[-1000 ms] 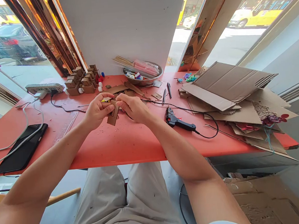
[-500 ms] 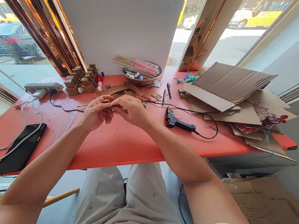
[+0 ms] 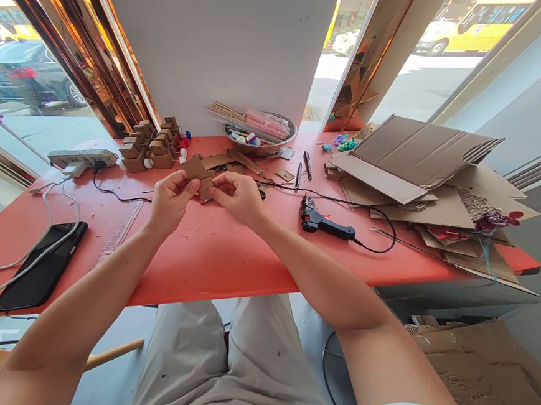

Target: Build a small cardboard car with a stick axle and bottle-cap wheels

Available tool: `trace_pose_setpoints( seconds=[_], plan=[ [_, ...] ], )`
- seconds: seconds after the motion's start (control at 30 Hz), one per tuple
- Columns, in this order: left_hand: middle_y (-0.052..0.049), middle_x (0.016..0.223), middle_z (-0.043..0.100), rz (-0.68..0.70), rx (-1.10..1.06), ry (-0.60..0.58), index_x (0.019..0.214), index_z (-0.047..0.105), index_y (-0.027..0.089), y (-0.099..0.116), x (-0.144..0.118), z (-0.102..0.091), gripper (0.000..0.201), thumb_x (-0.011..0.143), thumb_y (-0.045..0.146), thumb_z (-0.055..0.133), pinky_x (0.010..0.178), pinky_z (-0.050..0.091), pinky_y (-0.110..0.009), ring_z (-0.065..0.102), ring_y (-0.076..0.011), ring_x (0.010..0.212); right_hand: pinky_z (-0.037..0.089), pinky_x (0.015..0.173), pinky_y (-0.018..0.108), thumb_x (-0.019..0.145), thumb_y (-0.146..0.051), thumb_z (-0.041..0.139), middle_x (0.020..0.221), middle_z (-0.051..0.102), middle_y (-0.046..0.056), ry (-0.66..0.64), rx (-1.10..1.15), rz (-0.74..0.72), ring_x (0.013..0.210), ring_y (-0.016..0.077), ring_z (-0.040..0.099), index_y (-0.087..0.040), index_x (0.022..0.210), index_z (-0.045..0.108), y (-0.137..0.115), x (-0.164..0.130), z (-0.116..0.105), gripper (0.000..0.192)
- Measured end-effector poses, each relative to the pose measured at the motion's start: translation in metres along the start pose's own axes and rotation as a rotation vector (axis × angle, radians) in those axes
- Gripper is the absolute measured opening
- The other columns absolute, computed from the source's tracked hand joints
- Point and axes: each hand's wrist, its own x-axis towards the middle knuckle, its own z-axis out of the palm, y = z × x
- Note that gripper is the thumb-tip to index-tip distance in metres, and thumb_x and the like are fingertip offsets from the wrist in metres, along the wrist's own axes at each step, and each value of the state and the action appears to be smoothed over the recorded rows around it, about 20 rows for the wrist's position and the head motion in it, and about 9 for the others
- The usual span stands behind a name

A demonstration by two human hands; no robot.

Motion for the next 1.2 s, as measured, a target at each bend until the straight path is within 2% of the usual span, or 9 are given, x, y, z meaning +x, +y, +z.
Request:
trace_pose_setpoints(
  seconds=[0.1, 0.17, 0.4, 0.57, 0.77, 1.2],
  plan=[
    [-0.001, 0.072, 0.072, -0.006, 0.013, -0.026, 0.072, 0.07, 0.021, -0.001, 0.001, -0.002, 0.045, 0.067, 0.059, 0.093, 0.059, 0.059, -0.027, 0.065, -0.0165, 0.066, 0.057, 0.067, 0.03, 0.079, -0.047, 0.082, 0.077, 0.075, -0.001, 0.053, -0.072, -0.055, 0.068, 0.0159, 0.069, -0.024, 0.09, 0.064, 0.0, -0.001, 0.0, 0.031],
    [-0.001, 0.072, 0.072, -0.02, 0.023, -0.051, 0.074, 0.072, 0.02, -0.001, 0.001, -0.003, 0.044, 0.066, 0.058, 0.094, 0.058, 0.059, -0.027, 0.064, -0.0162, 0.065, 0.057, 0.07, 0.03, 0.081, -0.045, 0.08, 0.078, 0.076, -0.001, 0.077, -0.092, -0.073, 0.07, 0.0156, 0.068, -0.024, 0.092, 0.064, -0.001, -0.001, -0.002, 0.029],
    [-0.003, 0.076, 0.075, -0.051, 0.026, -0.098, 0.078, 0.074, 0.018, 0.0, 0.0, -0.001, 0.041, 0.064, 0.052, 0.094, 0.059, 0.062, -0.03, 0.068, -0.0184, 0.068, 0.061, 0.07, 0.032, 0.074, -0.042, 0.081, 0.08, 0.074, 0.001, 0.004, 0.036, 0.08, 0.074, 0.0176, 0.07, -0.021, 0.092, 0.067, -0.001, 0.004, -0.009, 0.03],
    [-0.005, 0.077, 0.078, -0.082, 0.022, -0.126, 0.085, 0.074, 0.018, 0.003, -0.002, 0.0, 0.039, 0.062, 0.044, 0.092, 0.066, 0.065, -0.033, 0.076, -0.0234, 0.077, 0.061, 0.068, 0.031, 0.07, -0.039, 0.08, 0.088, 0.076, 0.003, 0.016, 0.059, 0.09, 0.082, 0.0193, 0.071, -0.022, 0.088, 0.067, -0.002, 0.005, -0.011, 0.028],
    [-0.004, 0.075, 0.078, -0.112, -0.003, -0.115, 0.084, 0.074, 0.017, 0.005, -0.003, 0.0, 0.033, 0.06, 0.035, 0.09, 0.065, 0.064, -0.033, 0.078, -0.0252, 0.079, 0.059, 0.064, 0.029, 0.066, -0.036, 0.079, 0.085, 0.073, 0.001, -0.022, 0.083, 0.12, 0.074, 0.016, 0.068, -0.021, 0.083, 0.064, -0.007, 0.005, -0.011, 0.028],
    [0.0, 0.064, 0.069, -0.138, -0.046, -0.075, 0.067, 0.07, 0.019, 0.008, -0.003, 0.002, 0.03, 0.056, 0.035, 0.093, 0.059, 0.059, -0.032, 0.068, -0.0197, 0.066, 0.047, 0.056, 0.026, 0.062, -0.037, 0.07, 0.069, 0.06, -0.004, 0.058, 0.141, 0.134, 0.061, 0.0117, 0.054, -0.024, 0.077, 0.055, -0.013, 0.001, 0.005, 0.025]
  ],
)
